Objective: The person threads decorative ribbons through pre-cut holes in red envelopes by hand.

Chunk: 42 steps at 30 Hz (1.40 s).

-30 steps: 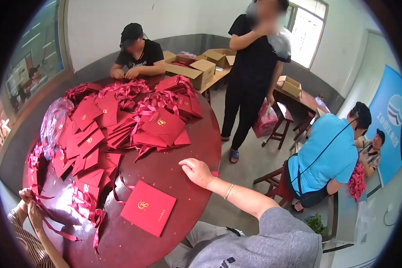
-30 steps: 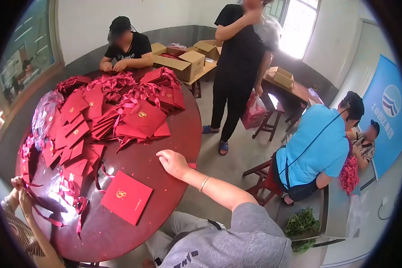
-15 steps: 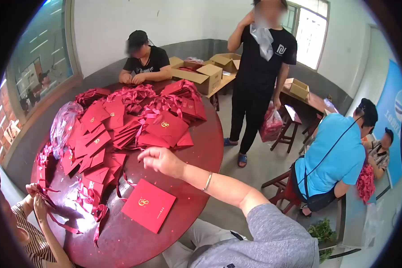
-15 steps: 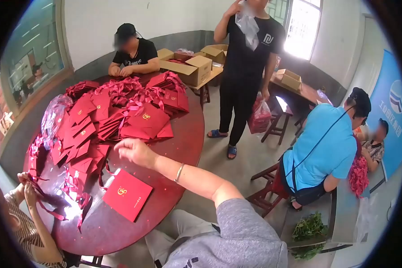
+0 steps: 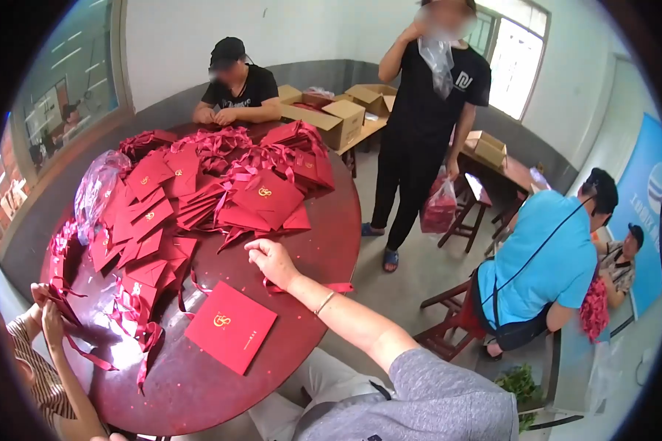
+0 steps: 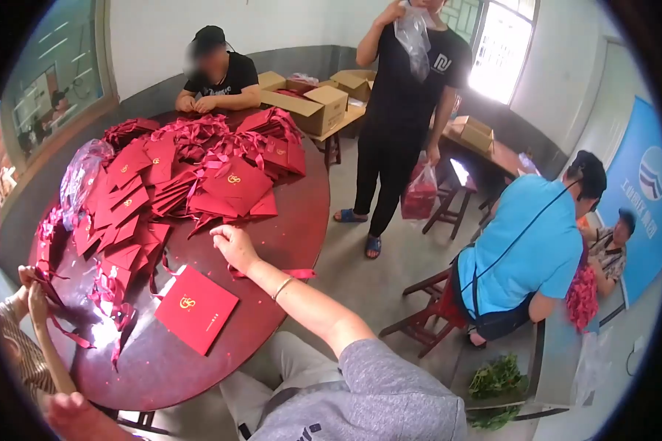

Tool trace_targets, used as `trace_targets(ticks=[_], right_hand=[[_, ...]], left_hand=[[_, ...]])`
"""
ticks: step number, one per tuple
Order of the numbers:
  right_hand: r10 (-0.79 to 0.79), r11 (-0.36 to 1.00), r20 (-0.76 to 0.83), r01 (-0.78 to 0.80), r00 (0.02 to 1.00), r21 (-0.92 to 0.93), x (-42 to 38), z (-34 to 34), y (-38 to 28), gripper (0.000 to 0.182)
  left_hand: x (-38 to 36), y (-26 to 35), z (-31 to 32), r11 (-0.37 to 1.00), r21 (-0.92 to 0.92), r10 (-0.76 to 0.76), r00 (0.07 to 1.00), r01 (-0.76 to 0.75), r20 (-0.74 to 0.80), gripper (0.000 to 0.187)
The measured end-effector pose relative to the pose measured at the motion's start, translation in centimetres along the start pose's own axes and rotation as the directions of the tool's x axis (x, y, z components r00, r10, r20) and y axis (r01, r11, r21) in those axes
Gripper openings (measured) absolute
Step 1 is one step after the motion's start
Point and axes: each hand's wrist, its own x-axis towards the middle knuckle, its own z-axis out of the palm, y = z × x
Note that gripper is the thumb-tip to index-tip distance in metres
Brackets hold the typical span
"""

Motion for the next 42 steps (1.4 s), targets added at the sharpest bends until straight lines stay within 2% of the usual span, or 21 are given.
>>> trace_targets(ticks=[2, 4, 6, 10, 11, 14, 15, 19, 27, 30, 34, 36, 40, 41, 42], right_hand=[[0.012, 0.988, -0.002, -0.012, 1.0, -0.155, -0.4, -0.3, 0.1, 0.02], [-0.023, 0.983, 0.025, 0.027, 0.999, -0.183, -0.4, -0.3, 0.3, 0.021], [-0.019, 0.963, 0.022, 0.024, 1.0, -0.267, -0.7, 0.2, -0.1, 0.021], [0.045, 0.962, -0.002, -0.043, 0.999, -0.271, -1.1, 0.6, -1.2, 0.019], [0.007, 0.954, 0.005, -0.005, 1.0, -0.299, -1.0, 0.5, -1.1, 0.019], [0.038, 0.948, 0.007, -0.034, 0.999, -0.317, -0.9, 0.4, -0.8, 0.019], [-0.012, 0.948, 0.003, 0.012, 1.0, -0.319, -0.7, 0.5, -0.2, 0.019], [-0.086, 0.942, -0.005, 0.079, 0.996, -0.325, -0.7, 0.4, 0.3, 0.019], [0.015, 0.948, 0.005, -0.013, 1.0, -0.318, -0.7, 0.5, -0.4, 0.019], [0.016, 0.931, 0.004, -0.013, 1.0, -0.365, -0.7, 0.4, -0.7, 0.019], [0.041, 0.94, 0.016, -0.033, 0.999, -0.34, -0.8, 0.6, -0.8, 0.021], [-0.056, 0.934, 0.01, 0.056, 0.998, -0.352, -0.6, 0.7, -0.4, 0.021], [-0.003, 0.929, 0.025, 0.012, 1.0, -0.37, -0.7, 0.5, -0.3, 0.022], [0.077, 0.926, 0.009, -0.068, 0.997, -0.372, -0.8, 0.5, -0.8, 0.02], [0.078, 0.927, 0.014, -0.067, 0.997, -0.369, -0.8, 0.6, -0.9, 0.02]], left_hand=[[5.3, -3.6, -6.4, 0.987, 0.108, -0.121, 0.993, 0.12, 0.003, 0.049], [9.8, -6.5, -12.1, 0.946, 0.218, -0.238, 0.971, 0.238, -0.029, 0.049], [10.9, -7.6, -14.7, 0.921, 0.258, -0.292, 0.956, 0.293, -0.045, 0.048], [11.6, -9.0, -17.9, 0.888, 0.298, -0.347, 0.936, 0.35, -0.064, 0.046], [11.6, -9.0, -18.5, 0.88, 0.308, -0.358, 0.931, 0.361, -0.07, 0.046], [11.4, -9.1, -20.5, 0.861, 0.328, -0.382, 0.92, 0.388, -0.087, 0.045], [11.4, -9.2, -21.1, 0.856, 0.333, -0.387, 0.917, 0.395, -0.092, 0.044], [11.3, -9.6, -22.4, 0.843, 0.343, -0.405, 0.909, 0.414, -0.099, 0.043], [11.7, -10.1, -23.2, 0.839, 0.348, -0.407, 0.907, 0.419, -0.11, 0.04], [11.9, -10.3, -23.4, 0.839, 0.344, -0.409, 0.906, 0.422, -0.113, 0.039], [12.0, -10.4, -23.2, 0.838, 0.345, -0.407, 0.906, 0.423, -0.121, 0.037], [12.1, -10.3, -23.3, 0.839, 0.344, -0.404, 0.906, 0.422, -0.127, 0.036], [12.5, -9.6, -23.1, 0.835, 0.359, -0.395, 0.909, 0.416, -0.135, 0.035], [12.4, -9.6, -22.9, 0.84, 0.356, -0.388, 0.912, 0.409, -0.131, 0.034], [12.4, -9.6, -22.6, 0.84, 0.358, -0.384, 0.913, 0.407, -0.137, 0.034]])
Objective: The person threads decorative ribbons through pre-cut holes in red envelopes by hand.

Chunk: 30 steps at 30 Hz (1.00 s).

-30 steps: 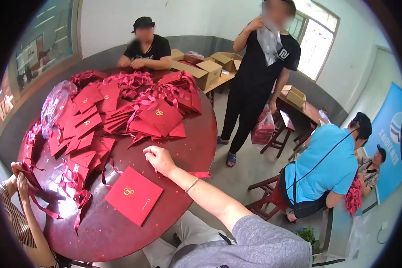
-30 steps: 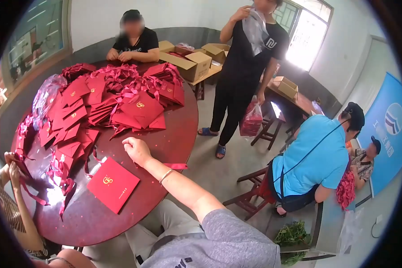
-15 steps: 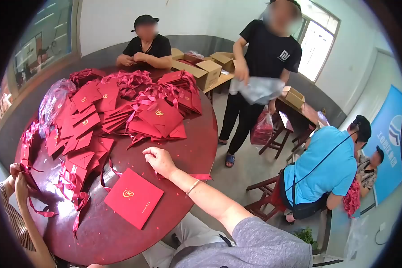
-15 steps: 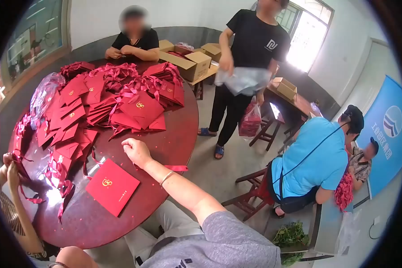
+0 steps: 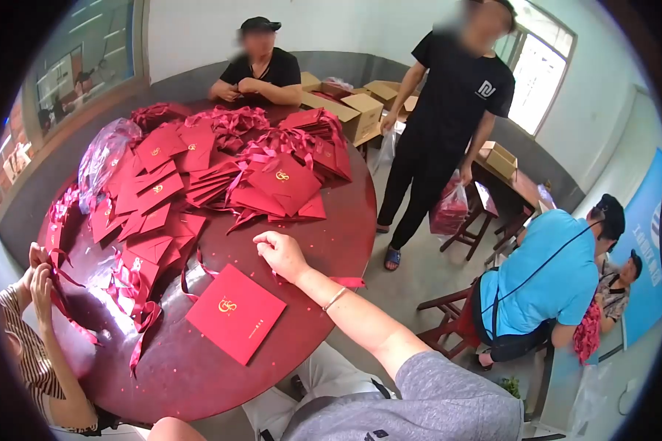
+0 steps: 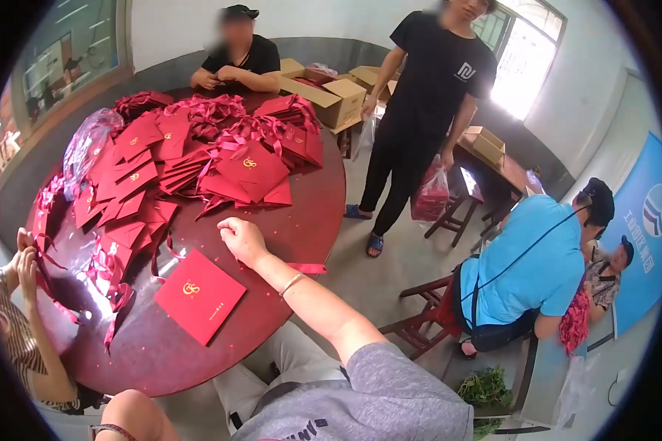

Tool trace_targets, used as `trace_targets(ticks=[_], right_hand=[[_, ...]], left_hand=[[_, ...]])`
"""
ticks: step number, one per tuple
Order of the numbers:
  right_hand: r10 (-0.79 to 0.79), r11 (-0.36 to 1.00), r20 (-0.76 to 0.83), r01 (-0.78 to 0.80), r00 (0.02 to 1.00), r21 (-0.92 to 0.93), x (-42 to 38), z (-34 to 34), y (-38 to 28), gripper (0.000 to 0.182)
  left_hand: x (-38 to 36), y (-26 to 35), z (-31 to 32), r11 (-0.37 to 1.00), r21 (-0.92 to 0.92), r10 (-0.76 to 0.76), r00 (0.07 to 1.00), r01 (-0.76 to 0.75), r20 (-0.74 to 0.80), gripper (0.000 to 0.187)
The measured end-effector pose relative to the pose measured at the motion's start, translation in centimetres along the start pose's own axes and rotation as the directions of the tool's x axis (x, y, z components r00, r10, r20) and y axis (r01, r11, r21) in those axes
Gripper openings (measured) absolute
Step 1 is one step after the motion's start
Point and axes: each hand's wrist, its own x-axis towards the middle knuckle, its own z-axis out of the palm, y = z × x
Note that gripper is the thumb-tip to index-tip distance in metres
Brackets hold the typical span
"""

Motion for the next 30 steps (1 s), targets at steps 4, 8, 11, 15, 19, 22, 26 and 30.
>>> trace_targets(ticks=[4, 8, 11, 15, 19, 22, 26, 30], right_hand=[[0.006, 1.0, 0.002, -0.006, 1.0, 0.002, 0.0, 0.0, -0.1, 0.02], [-0.12, 0.993, -0.044, 0.121, 0.992, 0.012, 0.0, 0.2, 0.4, 0.022], [-0.106, 0.994, -0.043, 0.107, 0.993, 0.007, 0.2, 0.4, 0.9, 0.021], [-0.059, 0.998, -0.028, 0.059, 0.998, 0.004, 0.1, 0.0, 0.2, 0.02], [-0.066, 0.998, -0.035, 0.066, 0.997, 0.021, -0.1, 0.1, 0.5, 0.021], [-0.039, 0.999, -0.009, 0.039, 0.999, -0.002, -0.2, -0.1, -0.2, 0.021], [-0.037, 0.999, -0.019, 0.037, 0.999, 0.003, -0.4, 0.0, -0.3, 0.021], [-0.028, 0.998, -0.002, 0.027, 1.0, -0.051, -0.3, -0.1, -0.4, 0.021]], left_hand=[[-0.3, 1.1, 0.9, 0.999, -0.018, 0.039, 0.999, -0.039, -0.017, 0.032], [-1.7, 2.8, 3.6, 0.99, -0.08, 0.118, 0.993, -0.12, -0.027, 0.031], [-3.2, 4.6, 7.3, 0.967, -0.136, 0.213, 0.977, -0.215, -0.034, 0.03], [-5.3, 6.5, 12.5, 0.91, -0.2, 0.364, 0.931, -0.364, -0.036, 0.028], [-8.3, 8.1, 16.4, 0.823, -0.248, 0.514, 0.856, -0.511, -0.058, 0.027], [-9.8, 9.1, 18.0, 0.773, -0.252, 0.585, 0.808, -0.582, -0.07, 0.026], [-10.9, 9.8, 19.2, 0.735, -0.231, 0.637, 0.766, -0.638, -0.088, 0.024], [-12.0, 10.6, 19.8, 0.683, -0.22, 0.692, 0.713, -0.697, -0.108, 0.023]])
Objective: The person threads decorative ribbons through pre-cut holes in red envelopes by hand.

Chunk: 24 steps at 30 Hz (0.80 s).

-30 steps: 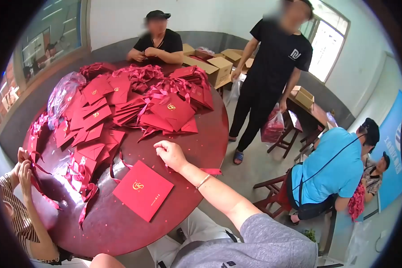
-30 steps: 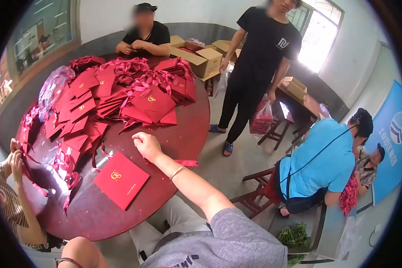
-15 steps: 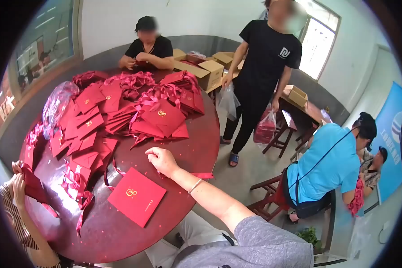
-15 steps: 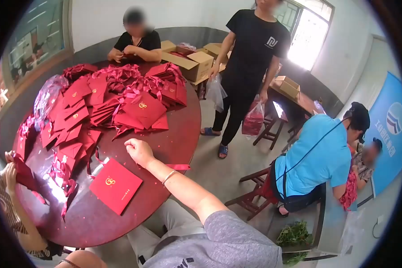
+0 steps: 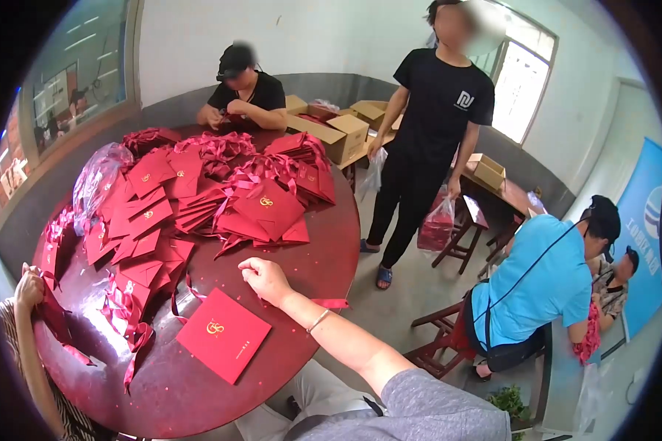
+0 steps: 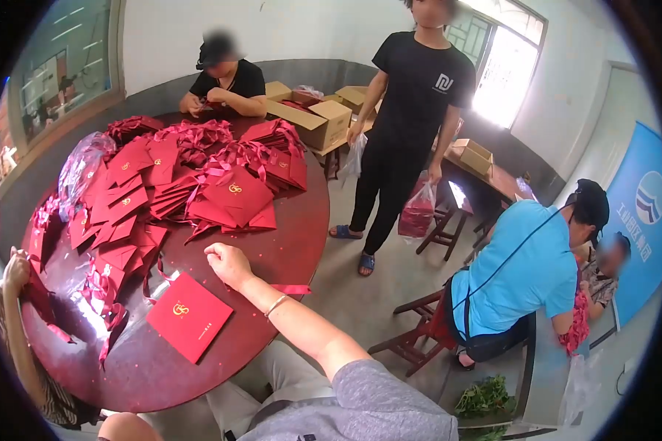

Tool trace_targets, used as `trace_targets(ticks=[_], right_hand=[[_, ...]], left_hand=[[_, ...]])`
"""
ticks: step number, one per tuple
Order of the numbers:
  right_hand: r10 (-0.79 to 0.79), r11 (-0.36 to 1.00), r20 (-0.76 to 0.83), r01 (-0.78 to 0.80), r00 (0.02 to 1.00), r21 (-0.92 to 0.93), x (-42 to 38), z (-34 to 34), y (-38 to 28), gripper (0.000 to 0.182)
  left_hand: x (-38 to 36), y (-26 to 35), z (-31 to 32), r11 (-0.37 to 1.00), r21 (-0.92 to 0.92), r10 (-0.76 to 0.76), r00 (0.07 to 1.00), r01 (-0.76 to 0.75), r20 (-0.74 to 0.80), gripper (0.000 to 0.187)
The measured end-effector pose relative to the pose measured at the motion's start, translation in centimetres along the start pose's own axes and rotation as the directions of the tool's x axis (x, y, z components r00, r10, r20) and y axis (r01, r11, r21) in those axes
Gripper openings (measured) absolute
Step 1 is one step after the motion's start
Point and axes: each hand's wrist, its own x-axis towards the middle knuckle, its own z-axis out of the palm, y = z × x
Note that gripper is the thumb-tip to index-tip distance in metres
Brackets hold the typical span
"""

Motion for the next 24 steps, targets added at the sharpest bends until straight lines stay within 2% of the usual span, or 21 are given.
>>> trace_targets(ticks=[2, 8, 11, 12, 13, 16, 17, 18, 19, 20, 21, 22, 23, 24], right_hand=[[0.005, 0.999, 0.001, -0.005, 1.0, 0.038, -0.1, 0.0, 0.0, 0.02], [-0.017, 1.0, 0.0, 0.017, 1.0, -0.007, -0.1, 0.0, -0.1, 0.02], [0.038, 0.998, 0.009, -0.038, 0.999, 0.058, -0.3, -0.2, -0.6, 0.016], [-0.125, 0.992, -0.04, 0.125, 0.991, -0.004, 0.2, 0.4, 0.8, 0.015], [-0.096, 0.995, -0.048, 0.096, 0.994, 0.003, 0.1, 0.5, 0.6, 0.014], [-0.139, 0.987, -0.061, 0.143, 0.988, 0.07, 0.2, 0.2, 0.9, 0.012], [-0.037, 0.985, 0.008, 0.035, 0.999, 0.169, -0.3, -0.5, -0.5, 0.014], [-0.249, 0.96, -0.096, 0.259, 0.964, 0.105, 0.3, 0.2, 0.9, 0.013], [-0.198, 0.975, -0.055, 0.202, 0.979, 0.093, 0.7, 0.0, 1.6, 0.012], [-0.002, 0.978, -0.004, 0.003, 1.0, 0.206, 0.1, -0.2, 0.3, 0.013], [-0.041, 0.986, -0.013, 0.042, 0.999, 0.161, 0.1, -0.3, 0.3, 0.014], [-0.17, 0.979, -0.075, 0.177, 0.983, 0.097, 0.3, -0.1, 0.7, 0.014], [-0.266, 0.959, -0.096, 0.273, 0.959, 0.075, 1.3, 0.3, 3.0, 0.014], [-0.229, 0.969, -0.074, 0.234, 0.971, 0.074, 1.1, 0.2, 2.5, 0.015]], left_hand=[[-0.2, 0.2, 0.4, 1.0, -0.001, 0.02, 1.0, -0.02, -0.004, 0.022], [-0.6, 0.8, 1.2, 0.997, 0.025, 0.069, 0.998, -0.069, -0.003, 0.02], [-0.6, 1.4, 1.3, 0.994, 0.047, 0.1, 0.995, -0.1, -0.008, 0.019], [-0.5, 1.7, 1.3, 0.992, 0.063, 0.109, 0.994, -0.108, -0.006, 0.018], [-0.3, 2.1, 1.4, 0.989, 0.081, 0.121, 0.993, -0.121, -0.006, 0.018], [-0.8, 3.0, 1.4, 0.972, 0.18, 0.164, 0.985, -0.152, -0.051, 0.017], [-0.9, 2.9, 1.2, 0.96, 0.24, 0.164, 0.983, -0.141, -0.077, 0.017], [-1.2, 2.5, 0.6, 0.948, 0.307, 0.132, 0.984, -0.088, -0.123, 0.016], [-1.9, 1.8, 0.0, 0.921, 0.389, 0.095, 0.982, -0.024, -0.165, 0.016], [-2.9, 0.8, -0.7, 0.875, 0.473, 0.004, 0.975, 0.105, -0.223, 0.016], [-4.1, -0.4, -1.6, 0.787, 0.551, -0.132, 0.949, 0.277, -0.287, 0.015], [-5.6, -1.9, -2.2, 0.641, 0.604, -0.33, 0.88, 0.474, -0.341, 0.015], [-7.2, -3.5, -2.8, 0.485, 0.631, -0.52, 0.779, 0.606, -0.35, 0.015], [-8.2, -4.2, -3.2, 0.22, 0.741, -0.755, 0.592, 0.635, -0.283, 0.018]])
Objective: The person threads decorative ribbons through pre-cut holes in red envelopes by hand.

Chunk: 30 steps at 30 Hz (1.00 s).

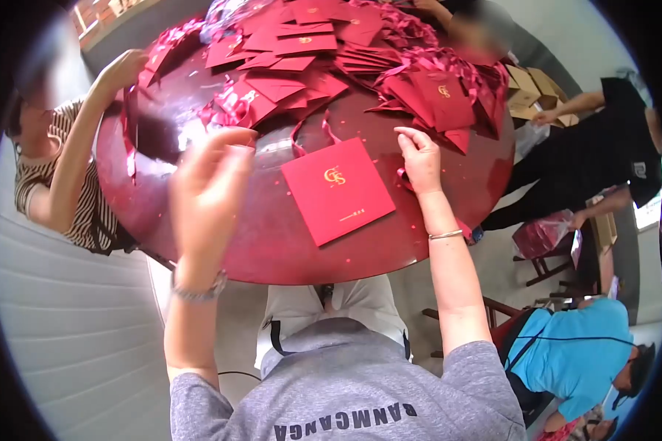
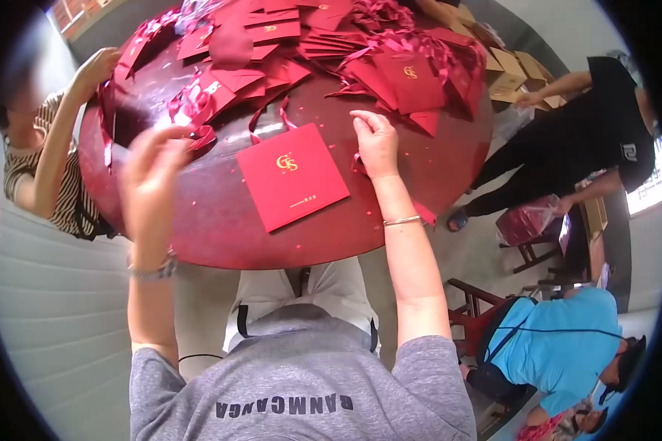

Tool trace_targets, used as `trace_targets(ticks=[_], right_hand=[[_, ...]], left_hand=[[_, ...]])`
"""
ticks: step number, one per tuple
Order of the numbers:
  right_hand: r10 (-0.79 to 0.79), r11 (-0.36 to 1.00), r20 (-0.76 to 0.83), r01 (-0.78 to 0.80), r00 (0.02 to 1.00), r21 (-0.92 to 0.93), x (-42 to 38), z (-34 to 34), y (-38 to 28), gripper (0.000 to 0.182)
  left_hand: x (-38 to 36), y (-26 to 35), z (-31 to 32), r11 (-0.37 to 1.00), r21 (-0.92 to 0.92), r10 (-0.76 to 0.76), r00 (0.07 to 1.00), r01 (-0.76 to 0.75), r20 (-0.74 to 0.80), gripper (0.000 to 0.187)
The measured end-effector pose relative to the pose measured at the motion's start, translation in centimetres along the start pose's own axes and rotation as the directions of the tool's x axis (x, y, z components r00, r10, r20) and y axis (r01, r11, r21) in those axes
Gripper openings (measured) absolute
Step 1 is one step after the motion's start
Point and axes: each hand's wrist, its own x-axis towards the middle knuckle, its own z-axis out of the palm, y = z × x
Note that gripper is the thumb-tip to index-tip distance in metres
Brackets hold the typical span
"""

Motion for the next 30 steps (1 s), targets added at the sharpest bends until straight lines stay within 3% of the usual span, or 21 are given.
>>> trace_targets(ticks=[1, 2, 4, 5, 6, 8, 11, 14, 16, 18, 20, 21, 22, 25, 28, 30], right_hand=[[0.092, 0.994, 0.055, -0.095, 0.994, 0.062, 0.0, -0.1, -0.3, 0.016], [0.18, 0.974, 0.114, -0.193, 0.977, 0.115, -0.1, -0.1, -0.6, 0.016], [0.196, 0.969, 0.125, -0.211, 0.973, 0.131, -0.3, -0.1, -1.9, 0.017], [0.21, 0.963, 0.125, -0.227, 0.97, 0.144, -0.3, 0.1, -2.2, 0.017], [0.157, 0.98, 0.12, -0.169, 0.98, 0.101, -0.2, 0.1, -1.6, 0.019], [0.155, 0.98, 0.116, -0.168, 0.981, 0.106, -0.4, 0.1, -1.9, 0.021], [0.184, 0.973, 0.158, -0.202, 0.97, 0.113, -0.6, 0.1, -3.0, 0.019], [0.21, 0.969, 0.237, -0.234, 0.948, 0.077, -0.7, -0.1, -4.2, 0.014], [-0.156, 0.987, 0.195, 0.162, 0.968, -0.011, -0.6, 0.3, -4.1, 0.011], [-0.096, 0.995, 0.25, 0.103, 0.963, -0.014, -0.4, 0.6, -5.8, 0.008], [-0.188, 0.982, 0.384, 0.163, 0.904, 0.098, 0.0, 1.1, -5.9, 0.006], [-0.129, 0.981, 0.438, 0.051, 0.89, 0.185, 0.1, 1.3, -6.0, 0.006], [-0.123, 0.982, 0.437, 0.047, 0.891, 0.182, 0.2, 1.4, -6.3, 0.006], [-0.231, 0.973, 0.494, 0.201, 0.838, 0.115, 1.0, 2.2, -7.2, 0.008], [-0.326, 0.94, 0.463, 0.335, 0.824, 0.064, 2.1, 4.0, -8.5, 0.009], [-0.321, 0.945, 0.457, 0.314, 0.83, 0.093, 2.4, 5.5, -9.3, 0.009]], left_hand=[[0.1, -2.9, 1.6, 0.997, -0.005, -0.076, 0.988, 0.077, 0.137, 0.027], [-0.2, -5.3, 3.1, 0.985, 0.167, 0.017, 0.978, -0.052, 0.206, 0.029], [-0.1, -7.4, 6.2, 0.929, 0.329, 0.07, 0.954, -0.169, 0.292, 0.033], [0.5, -8.2, 7.5, 0.889, 0.357, 0.165, 0.929, -0.286, 0.332, 0.035], [0.9, -7.6, 8.7, 0.868, 0.428, 0.077, 0.921, -0.25, 0.381, 0.035], [1.6, -7.9, 11.0, 0.776, 0.56, 0.092, 0.931, -0.29, 0.354, 0.034], [2.5, -7.6, 12.1, 0.714, 0.616, 0.094, 0.917, -0.333, 0.387, 0.034], [3.2, -7.2, 11.8, 0.725, 0.563, 0.191, 0.902, -0.396, 0.388, 0.03], [3.8, -6.6, 11.4, 0.774, 0.515, 0.157, 0.901, -0.367, 0.405, 0.028], [4.2, -6.0, 10.7, 0.822, 0.461, 0.128, 0.897, -0.335, 0.424, 0.027], [4.4, -5.7, 10.2, 0.876, 0.37, 0.101, 0.867, -0.31, 0.487, 0.028], [4.4, -5.7, 9.9, 0.866, 0.345, 0.174, 0.865, -0.361, 0.47, 0.027], [4.4, -5.6, 9.7, 0.868, 0.341, 0.172, 0.864, -0.36, 0.474, 0.027], [4.5, -5.8, 9.2, 0.905, 0.346, 0.043, 0.863, -0.247, 0.503, 0.026], [4.9, -6.1, 8.8, 0.883, 0.36, 0.102, 0.871, -0.303, 0.481, 0.024], [5.5, -5.6, 8.4, 0.825, 0.406, 0.207, 0.879, -0.393, 0.43, 0.025]])
